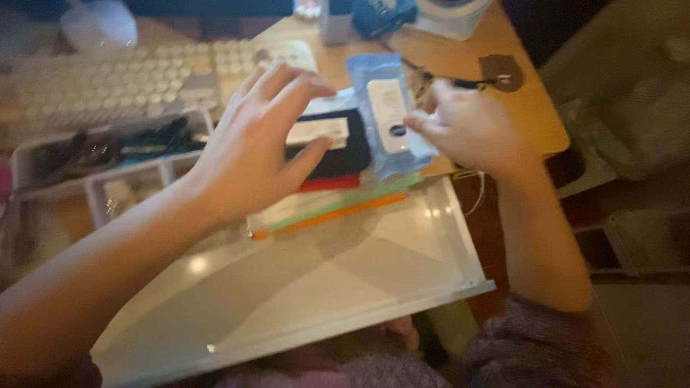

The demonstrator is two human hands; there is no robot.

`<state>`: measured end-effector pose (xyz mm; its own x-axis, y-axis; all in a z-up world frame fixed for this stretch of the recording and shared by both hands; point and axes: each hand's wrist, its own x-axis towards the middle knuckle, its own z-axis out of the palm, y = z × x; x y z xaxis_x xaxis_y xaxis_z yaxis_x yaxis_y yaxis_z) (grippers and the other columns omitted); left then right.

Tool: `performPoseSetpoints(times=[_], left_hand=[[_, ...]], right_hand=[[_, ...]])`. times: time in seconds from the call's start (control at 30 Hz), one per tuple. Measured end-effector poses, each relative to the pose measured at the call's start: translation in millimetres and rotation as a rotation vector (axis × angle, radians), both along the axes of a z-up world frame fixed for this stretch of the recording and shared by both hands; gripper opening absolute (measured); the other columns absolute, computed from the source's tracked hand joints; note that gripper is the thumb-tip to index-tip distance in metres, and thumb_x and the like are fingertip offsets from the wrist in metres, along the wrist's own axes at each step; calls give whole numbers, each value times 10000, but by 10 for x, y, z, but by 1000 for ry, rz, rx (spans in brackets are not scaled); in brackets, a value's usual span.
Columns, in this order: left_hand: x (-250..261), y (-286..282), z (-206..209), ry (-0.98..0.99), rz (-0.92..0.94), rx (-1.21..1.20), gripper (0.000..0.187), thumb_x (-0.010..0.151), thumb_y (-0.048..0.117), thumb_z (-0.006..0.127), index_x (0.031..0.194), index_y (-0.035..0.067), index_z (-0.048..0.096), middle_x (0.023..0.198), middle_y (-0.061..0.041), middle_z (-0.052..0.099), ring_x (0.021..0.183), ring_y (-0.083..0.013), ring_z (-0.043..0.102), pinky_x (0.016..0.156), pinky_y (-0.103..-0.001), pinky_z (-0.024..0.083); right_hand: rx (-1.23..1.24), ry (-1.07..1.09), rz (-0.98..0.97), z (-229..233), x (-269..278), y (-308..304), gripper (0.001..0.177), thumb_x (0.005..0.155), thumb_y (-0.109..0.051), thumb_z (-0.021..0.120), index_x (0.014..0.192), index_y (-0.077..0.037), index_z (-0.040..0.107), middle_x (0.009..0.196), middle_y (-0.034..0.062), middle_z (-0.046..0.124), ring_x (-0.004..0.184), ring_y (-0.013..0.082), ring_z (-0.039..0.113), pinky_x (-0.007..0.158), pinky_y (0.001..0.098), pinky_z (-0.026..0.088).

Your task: The person clears items from a white drawer, removes a wipe from a pack, and wipes the interior surface of the drawer by hand before returning a container and a pen.

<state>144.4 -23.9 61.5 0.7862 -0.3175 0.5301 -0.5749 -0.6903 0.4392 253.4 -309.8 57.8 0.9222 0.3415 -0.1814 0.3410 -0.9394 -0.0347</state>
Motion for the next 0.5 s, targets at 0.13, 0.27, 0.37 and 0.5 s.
performPoseSetpoints(times=[0.13,0.27,0.37,0.5], left_hand=[[-731,224,-153,36,-35,-119,419,933,91,765,1300,79,564,1284,-142,604,1267,-322,604,1092,-428,491],[-1242,327,-620,287,-23,-334,524,904,162,802,1345,55,540,1275,-119,609,1207,-252,625,1031,-392,526],[-1492,400,-1049,419,-176,-674,773,861,238,848,1458,17,409,1396,-120,530,1297,-222,563,1078,-376,494],[-1645,669,-1540,743,-16,-610,734,873,274,811,1505,85,491,1244,-130,644,1033,-228,601,863,-323,507]], right_hand=[[627,260,271,156,-487,188,433,987,-379,669,1272,-66,582,986,127,696,844,214,690,696,357,564],[1138,905,510,-183,-981,693,330,981,-212,677,1251,-69,554,1042,60,670,859,97,682,719,236,606],[1246,1028,350,-622,-1369,969,253,1036,-136,686,1230,-2,594,1063,64,619,965,85,612,852,259,533],[1203,1085,200,-1209,-1595,1187,196,1020,-140,667,1140,0,601,997,99,683,913,141,698,805,290,567]])
